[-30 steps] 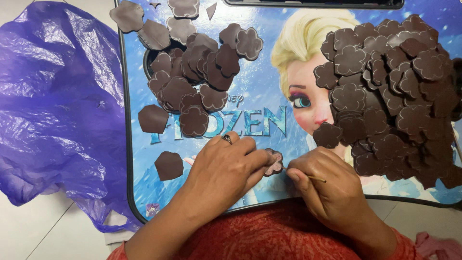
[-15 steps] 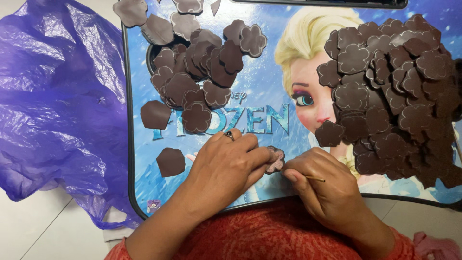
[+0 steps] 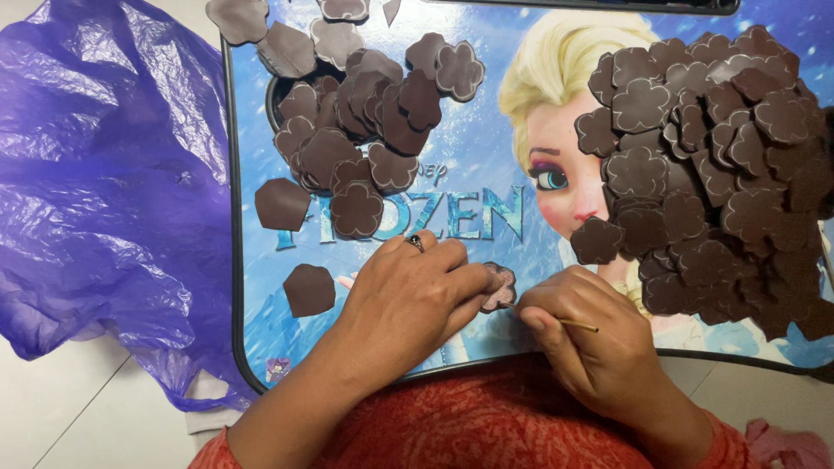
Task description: The person uses a small pointed tool to trace and cut a flower-shaped pattern on a dark paper cutout. They repeatedly pick up, trace, and set down the cutout on a Frozen-themed tray.
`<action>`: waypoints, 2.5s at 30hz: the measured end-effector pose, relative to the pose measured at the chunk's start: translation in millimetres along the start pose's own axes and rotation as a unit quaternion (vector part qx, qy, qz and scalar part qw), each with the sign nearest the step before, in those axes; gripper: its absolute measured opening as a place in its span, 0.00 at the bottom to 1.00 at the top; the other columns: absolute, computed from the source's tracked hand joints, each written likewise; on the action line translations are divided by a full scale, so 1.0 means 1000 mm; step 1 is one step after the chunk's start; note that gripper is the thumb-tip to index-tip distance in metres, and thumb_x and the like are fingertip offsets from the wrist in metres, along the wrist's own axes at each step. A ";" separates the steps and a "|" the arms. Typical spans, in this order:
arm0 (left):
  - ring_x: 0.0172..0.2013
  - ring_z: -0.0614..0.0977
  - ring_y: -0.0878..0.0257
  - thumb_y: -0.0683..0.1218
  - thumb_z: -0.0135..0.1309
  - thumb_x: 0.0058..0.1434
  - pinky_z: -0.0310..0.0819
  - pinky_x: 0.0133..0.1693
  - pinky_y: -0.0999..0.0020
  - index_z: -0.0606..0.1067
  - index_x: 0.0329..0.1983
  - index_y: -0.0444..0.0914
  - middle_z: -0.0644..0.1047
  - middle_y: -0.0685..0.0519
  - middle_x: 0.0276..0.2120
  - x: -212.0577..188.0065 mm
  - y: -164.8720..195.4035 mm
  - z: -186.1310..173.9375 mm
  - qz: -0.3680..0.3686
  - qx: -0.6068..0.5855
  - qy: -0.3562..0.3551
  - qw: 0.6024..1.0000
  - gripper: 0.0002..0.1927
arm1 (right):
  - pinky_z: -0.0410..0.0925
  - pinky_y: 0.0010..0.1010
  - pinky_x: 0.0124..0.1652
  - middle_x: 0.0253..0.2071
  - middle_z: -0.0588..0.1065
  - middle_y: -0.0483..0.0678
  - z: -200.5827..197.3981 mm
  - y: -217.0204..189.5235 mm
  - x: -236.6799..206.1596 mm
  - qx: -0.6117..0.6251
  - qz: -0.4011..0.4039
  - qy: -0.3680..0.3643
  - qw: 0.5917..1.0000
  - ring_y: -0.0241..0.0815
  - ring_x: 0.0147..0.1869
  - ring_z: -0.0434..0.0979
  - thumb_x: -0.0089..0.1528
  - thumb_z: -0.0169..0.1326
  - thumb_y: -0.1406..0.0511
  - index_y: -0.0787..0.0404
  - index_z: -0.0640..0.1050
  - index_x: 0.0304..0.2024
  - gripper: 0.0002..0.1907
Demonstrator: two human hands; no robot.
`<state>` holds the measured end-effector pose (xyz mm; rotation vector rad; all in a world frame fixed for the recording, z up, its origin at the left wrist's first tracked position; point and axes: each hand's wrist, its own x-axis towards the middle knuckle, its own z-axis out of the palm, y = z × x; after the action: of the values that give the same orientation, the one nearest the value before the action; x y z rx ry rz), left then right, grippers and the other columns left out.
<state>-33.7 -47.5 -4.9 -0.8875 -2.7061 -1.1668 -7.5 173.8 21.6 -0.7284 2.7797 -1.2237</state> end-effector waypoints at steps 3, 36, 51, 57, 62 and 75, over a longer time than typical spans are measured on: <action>0.30 0.74 0.57 0.52 0.60 0.62 0.64 0.32 0.59 0.82 0.39 0.46 0.71 0.56 0.26 0.000 0.000 0.000 -0.003 -0.006 0.003 1.000 0.07 | 0.68 0.31 0.37 0.32 0.75 0.47 0.002 0.000 0.001 0.003 -0.004 0.002 1.000 0.42 0.34 0.76 0.66 0.55 0.68 0.63 0.76 0.37 0.04; 0.35 0.77 0.57 0.45 0.61 0.59 0.66 0.36 0.60 0.81 0.45 0.47 0.74 0.55 0.32 -0.011 -0.009 0.001 0.017 0.015 -0.017 1.000 0.11 | 0.68 0.32 0.37 0.36 0.76 0.48 0.021 -0.003 0.007 -0.001 -0.050 -0.004 0.999 0.43 0.36 0.75 0.67 0.55 0.67 0.64 0.76 0.41 0.05; 0.35 0.76 0.57 0.46 0.61 0.58 0.66 0.35 0.60 0.81 0.45 0.47 0.73 0.55 0.31 -0.012 -0.011 0.000 0.013 -0.006 -0.010 1.000 0.11 | 0.69 0.32 0.38 0.36 0.77 0.48 0.021 -0.006 0.008 0.011 -0.034 -0.008 0.999 0.44 0.37 0.75 0.67 0.54 0.68 0.65 0.77 0.40 0.05; 0.33 0.75 0.57 0.49 0.61 0.61 0.64 0.33 0.59 0.81 0.43 0.47 0.72 0.55 0.29 -0.009 -0.004 0.001 0.003 0.010 0.000 1.000 0.08 | 0.69 0.31 0.39 0.34 0.77 0.48 0.010 -0.007 -0.002 0.018 0.011 0.025 0.999 0.42 0.36 0.76 0.67 0.53 0.69 0.65 0.77 0.37 0.05; 0.32 0.75 0.57 0.52 0.62 0.62 0.64 0.34 0.58 0.80 0.42 0.47 0.71 0.55 0.29 -0.008 -0.001 0.003 0.003 0.012 0.009 1.000 0.08 | 0.69 0.31 0.39 0.34 0.77 0.47 0.005 -0.002 -0.005 0.004 0.028 0.029 0.999 0.41 0.36 0.77 0.68 0.52 0.69 0.65 0.77 0.37 0.05; 0.33 0.75 0.58 0.52 0.63 0.60 0.65 0.36 0.58 0.81 0.44 0.47 0.71 0.56 0.30 -0.008 0.000 0.007 0.003 0.022 0.004 1.000 0.11 | 0.68 0.32 0.38 0.34 0.76 0.47 0.009 0.001 -0.008 -0.002 0.000 -0.001 1.000 0.43 0.35 0.76 0.66 0.54 0.69 0.64 0.76 0.37 0.04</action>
<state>-25.6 -46.9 -12.0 -0.8829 -2.7082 -1.1033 0.9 171.8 13.0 -0.7298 2.7816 -1.2188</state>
